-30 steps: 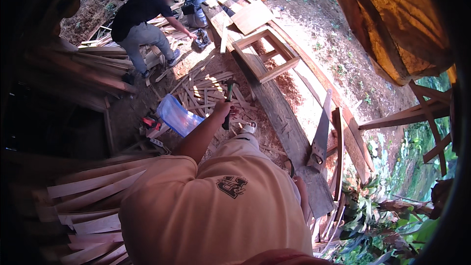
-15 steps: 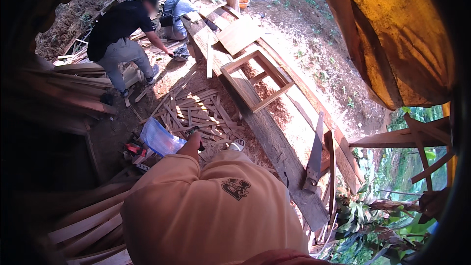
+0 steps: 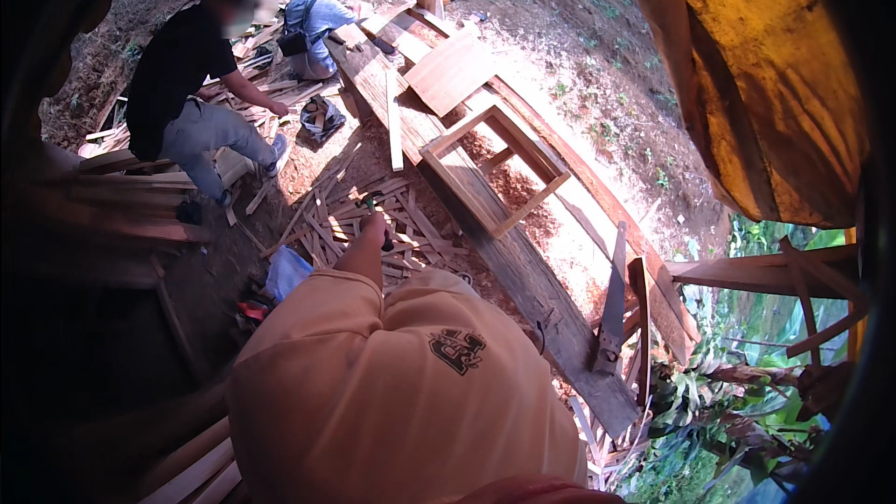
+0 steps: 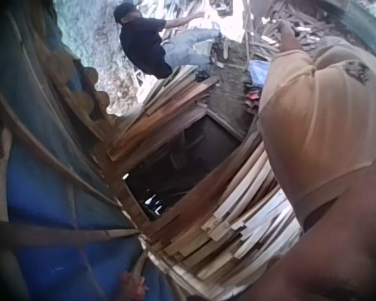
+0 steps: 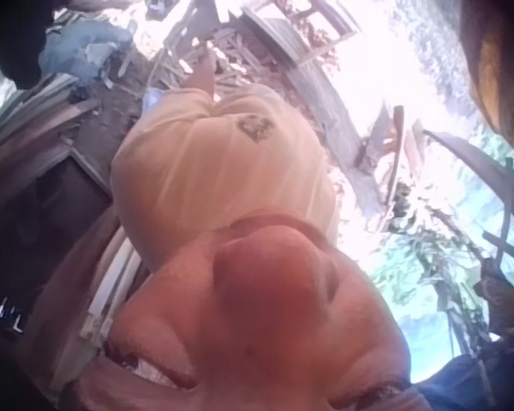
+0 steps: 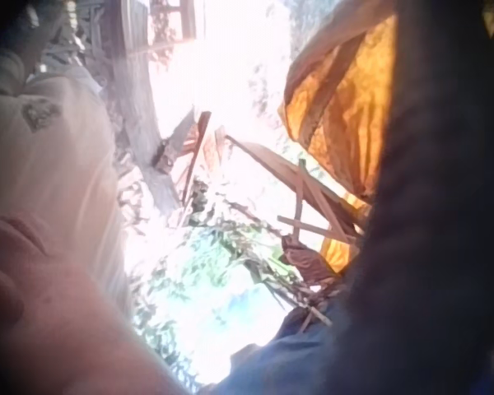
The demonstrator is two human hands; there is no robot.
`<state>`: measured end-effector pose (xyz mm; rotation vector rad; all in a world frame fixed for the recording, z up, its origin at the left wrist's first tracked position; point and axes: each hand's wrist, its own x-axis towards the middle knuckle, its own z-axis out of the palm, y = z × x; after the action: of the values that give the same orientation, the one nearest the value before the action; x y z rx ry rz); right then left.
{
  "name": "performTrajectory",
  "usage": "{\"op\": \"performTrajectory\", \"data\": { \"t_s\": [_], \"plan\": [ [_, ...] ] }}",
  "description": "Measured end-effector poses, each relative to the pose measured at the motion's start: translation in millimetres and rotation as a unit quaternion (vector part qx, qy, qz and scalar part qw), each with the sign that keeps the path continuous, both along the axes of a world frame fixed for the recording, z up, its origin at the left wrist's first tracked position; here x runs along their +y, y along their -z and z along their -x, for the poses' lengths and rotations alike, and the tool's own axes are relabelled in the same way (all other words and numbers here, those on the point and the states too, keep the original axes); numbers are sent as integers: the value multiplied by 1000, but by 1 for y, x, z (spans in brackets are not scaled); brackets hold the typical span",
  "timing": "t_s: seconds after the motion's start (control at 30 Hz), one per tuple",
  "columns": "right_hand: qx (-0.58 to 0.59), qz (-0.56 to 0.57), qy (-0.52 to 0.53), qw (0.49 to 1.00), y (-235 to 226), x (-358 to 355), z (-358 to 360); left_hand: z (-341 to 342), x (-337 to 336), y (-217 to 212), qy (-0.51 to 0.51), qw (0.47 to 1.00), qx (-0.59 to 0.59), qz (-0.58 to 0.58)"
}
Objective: The person assembles a small wooden frame by hand, using a hammer to drive nails into the joints. They repeatedly position the frame on a log, hammer nails, and adjust the pieces to ensure alignment. Other workers are visible in the background handling wood.
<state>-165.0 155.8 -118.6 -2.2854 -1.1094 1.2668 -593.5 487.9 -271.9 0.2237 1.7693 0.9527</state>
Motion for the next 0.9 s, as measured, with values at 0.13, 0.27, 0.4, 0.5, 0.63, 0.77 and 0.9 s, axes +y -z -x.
{"op": "performTrajectory", "data": {
  "t_s": [0.13,0.27,0.4,0.5,0.63,0.77,0.9],
  "plan": [
    [5,8,-3,1000,3,15,7,11,10,-19,-5,999,30,12],
    [-2,17,2,1000,1,15,6,7,8,-19,38,997,58,19],
    [-9,25,-1,1000,-3,16,5,8,-8,13,42,998,-6,53],
    [1,18,-16,1000,-3,27,6,31,-26,73,-22,997,12,78],
    [-3,20,-15,1000,0,27,2,35,-38,83,33,994,-34,98],
    [-1,24,-9,1000,1,28,0,44,-28,48,102,982,-125,94],
    [-3,30,-7,1000,0,28,-3,41,-5,5,82,973,-150,157]
  ]
}}
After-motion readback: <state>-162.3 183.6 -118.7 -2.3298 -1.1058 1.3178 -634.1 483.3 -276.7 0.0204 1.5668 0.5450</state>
